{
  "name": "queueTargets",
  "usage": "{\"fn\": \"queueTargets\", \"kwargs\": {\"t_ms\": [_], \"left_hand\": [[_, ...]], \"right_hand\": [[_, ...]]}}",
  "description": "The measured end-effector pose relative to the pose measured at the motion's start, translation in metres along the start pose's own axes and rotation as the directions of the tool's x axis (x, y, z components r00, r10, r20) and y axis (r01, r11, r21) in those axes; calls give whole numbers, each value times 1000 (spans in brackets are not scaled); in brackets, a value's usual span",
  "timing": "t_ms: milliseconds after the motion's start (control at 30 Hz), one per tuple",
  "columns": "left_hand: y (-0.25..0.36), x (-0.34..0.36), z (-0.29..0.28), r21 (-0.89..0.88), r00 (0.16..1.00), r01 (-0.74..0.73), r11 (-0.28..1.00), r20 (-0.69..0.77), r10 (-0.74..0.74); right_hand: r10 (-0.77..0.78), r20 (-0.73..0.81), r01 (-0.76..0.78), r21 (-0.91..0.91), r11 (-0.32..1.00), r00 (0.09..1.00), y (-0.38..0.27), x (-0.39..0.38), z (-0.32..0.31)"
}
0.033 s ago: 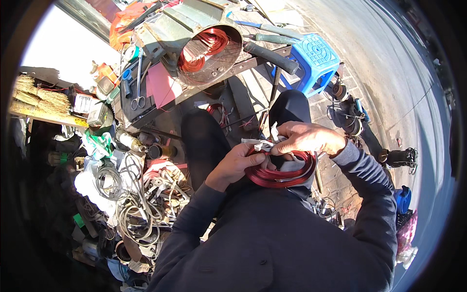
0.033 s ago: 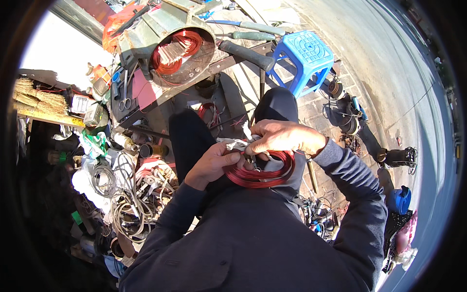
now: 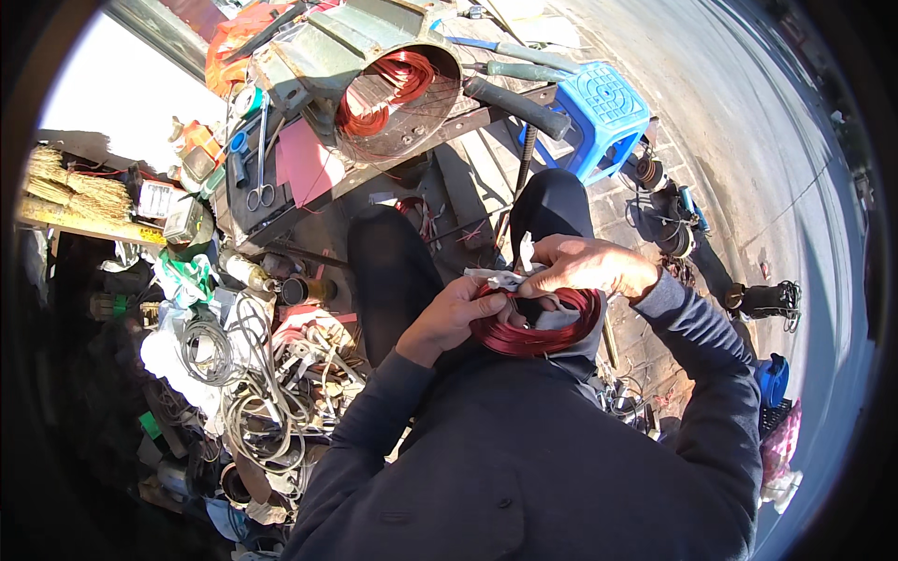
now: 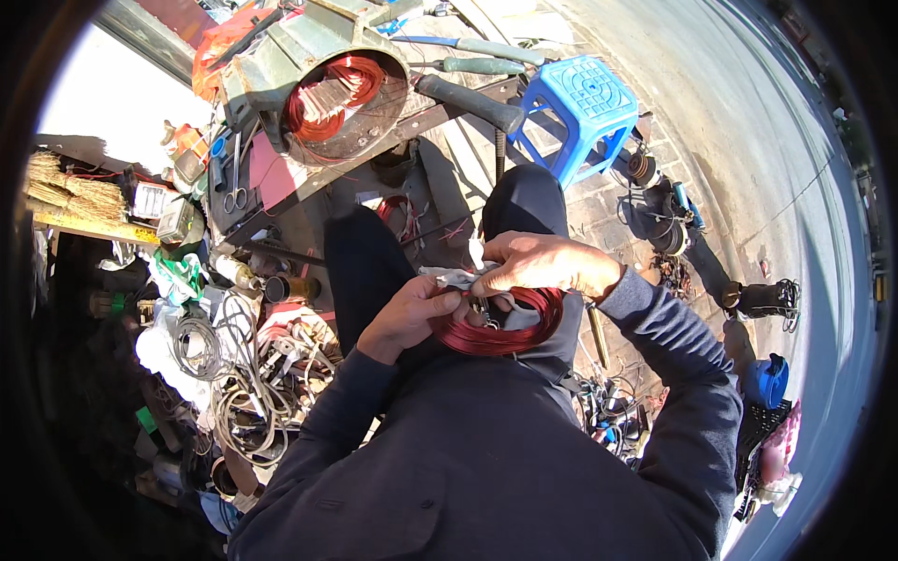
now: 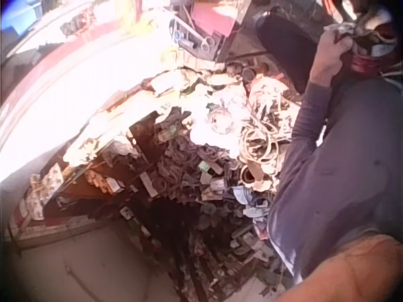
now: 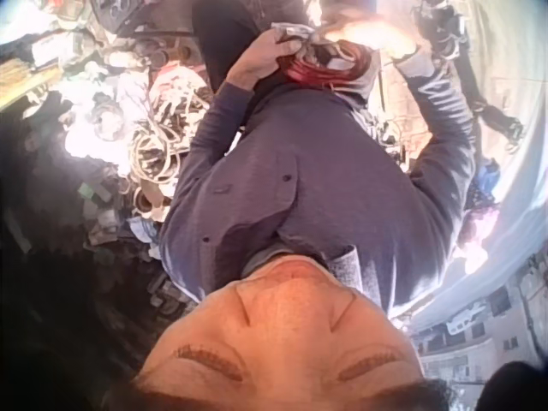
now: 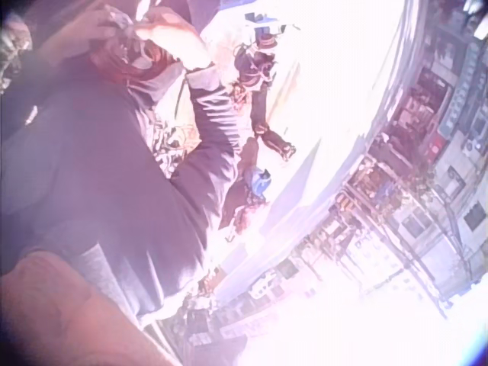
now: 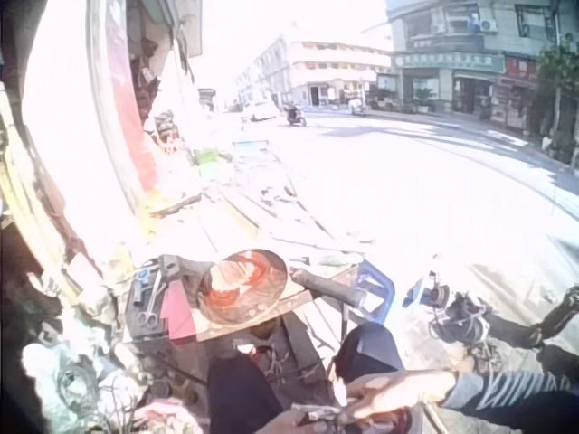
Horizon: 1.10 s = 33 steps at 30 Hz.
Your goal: The person sits at a cluttered outdoor workbench and uses a screwdriver and pliers to strip and cut red wires from a motor housing. They repeatedly insert and remove wire ends, trim insulation, and adjust the coil assembly by hand.
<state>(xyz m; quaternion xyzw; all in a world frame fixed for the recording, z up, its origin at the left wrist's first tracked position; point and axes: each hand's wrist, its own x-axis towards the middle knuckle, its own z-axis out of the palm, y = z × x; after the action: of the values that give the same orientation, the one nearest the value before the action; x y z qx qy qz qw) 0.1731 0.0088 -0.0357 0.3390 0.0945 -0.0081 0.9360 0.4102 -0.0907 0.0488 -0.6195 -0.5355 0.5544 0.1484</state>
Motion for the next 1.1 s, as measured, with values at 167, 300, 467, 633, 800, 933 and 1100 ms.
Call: {"fn": "queueTargets", "kwargs": {"t_ms": [167, 300, 467, 633, 800, 933, 1100], "left_hand": [[-56, 3, -39, 78, 986, 59, 995, -160, -46], [-67, 6, -55, 166, 977, 99, 981, -202, -65], [-69, 16, -55, 52, 968, 105, 993, -233, -90], [-70, 27, -46, 47, 970, 62, 997, -236, -49], [-76, 31, -43, 8, 980, 22, 1000, -199, -20], [-77, 34, -38, 64, 973, 20, 998, -230, -5], [-71, 37, -27, 111, 973, 27, 993, -231, 0]], "right_hand": [[141, 0, -121, 512, 851, 990, 67, 11, 32], [186, -144, -48, 652, 756, 972, 91, -6, 33], [216, -88, -73, 761, 644, 972, 105, -7, 34], [35, -157, 53, 524, 850, 987, 122, -13, 24], [97, -259, 10, 382, 924, 961, 117, -19, 18], [-30, -449, 203, 342, 917, 893, 89, -23, 28], [-423, -456, 323, -284, 903, 783, 58, -18, 43]]}}
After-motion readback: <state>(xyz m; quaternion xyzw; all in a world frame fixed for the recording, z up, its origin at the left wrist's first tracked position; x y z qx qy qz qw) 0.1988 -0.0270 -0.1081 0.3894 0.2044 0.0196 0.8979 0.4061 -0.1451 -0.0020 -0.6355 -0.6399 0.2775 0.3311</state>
